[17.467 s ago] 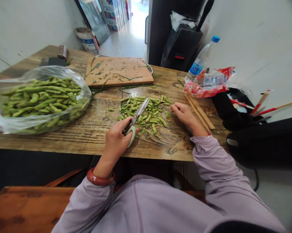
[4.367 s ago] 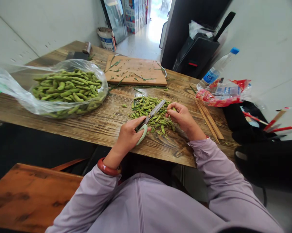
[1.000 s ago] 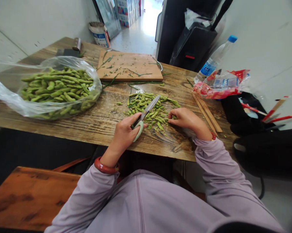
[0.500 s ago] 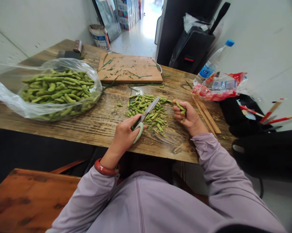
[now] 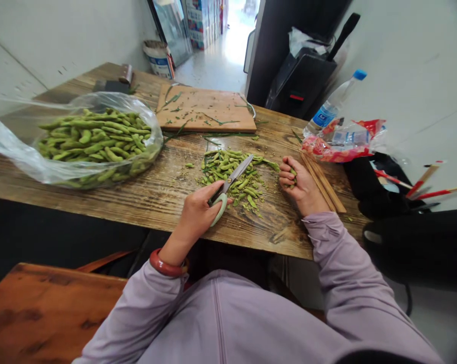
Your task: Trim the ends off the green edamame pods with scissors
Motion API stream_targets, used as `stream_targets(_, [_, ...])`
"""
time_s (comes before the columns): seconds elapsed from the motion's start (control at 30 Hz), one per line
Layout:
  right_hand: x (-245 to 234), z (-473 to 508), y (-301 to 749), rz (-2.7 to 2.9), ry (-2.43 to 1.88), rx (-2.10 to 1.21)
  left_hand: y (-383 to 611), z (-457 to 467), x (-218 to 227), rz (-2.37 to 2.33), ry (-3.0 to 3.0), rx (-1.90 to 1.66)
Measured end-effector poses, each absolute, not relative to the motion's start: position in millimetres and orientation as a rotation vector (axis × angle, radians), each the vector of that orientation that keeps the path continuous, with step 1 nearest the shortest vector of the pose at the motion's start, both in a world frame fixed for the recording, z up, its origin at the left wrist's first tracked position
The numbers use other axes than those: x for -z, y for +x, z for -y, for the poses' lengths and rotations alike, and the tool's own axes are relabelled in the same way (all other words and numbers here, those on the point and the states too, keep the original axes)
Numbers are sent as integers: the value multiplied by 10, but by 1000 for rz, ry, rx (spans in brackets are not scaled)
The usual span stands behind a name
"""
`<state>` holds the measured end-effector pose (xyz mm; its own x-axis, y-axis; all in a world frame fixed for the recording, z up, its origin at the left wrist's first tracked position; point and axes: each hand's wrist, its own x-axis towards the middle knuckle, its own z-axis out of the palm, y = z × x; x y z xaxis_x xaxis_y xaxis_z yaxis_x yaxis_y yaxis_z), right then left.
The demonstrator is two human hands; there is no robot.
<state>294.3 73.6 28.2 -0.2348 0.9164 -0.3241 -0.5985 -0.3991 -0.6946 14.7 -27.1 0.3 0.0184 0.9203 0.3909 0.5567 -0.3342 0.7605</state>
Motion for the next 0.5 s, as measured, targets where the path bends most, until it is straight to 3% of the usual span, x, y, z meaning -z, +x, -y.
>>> stream_targets(0.27, [-642, -555, 2700, 770, -859, -1632, 164, 279, 56, -1551, 1585, -1450])
stream_targets(0.5, [-1341, -427, 1503, 1108, -707, -1579, 164, 300, 54, -1496, 1446, -1560])
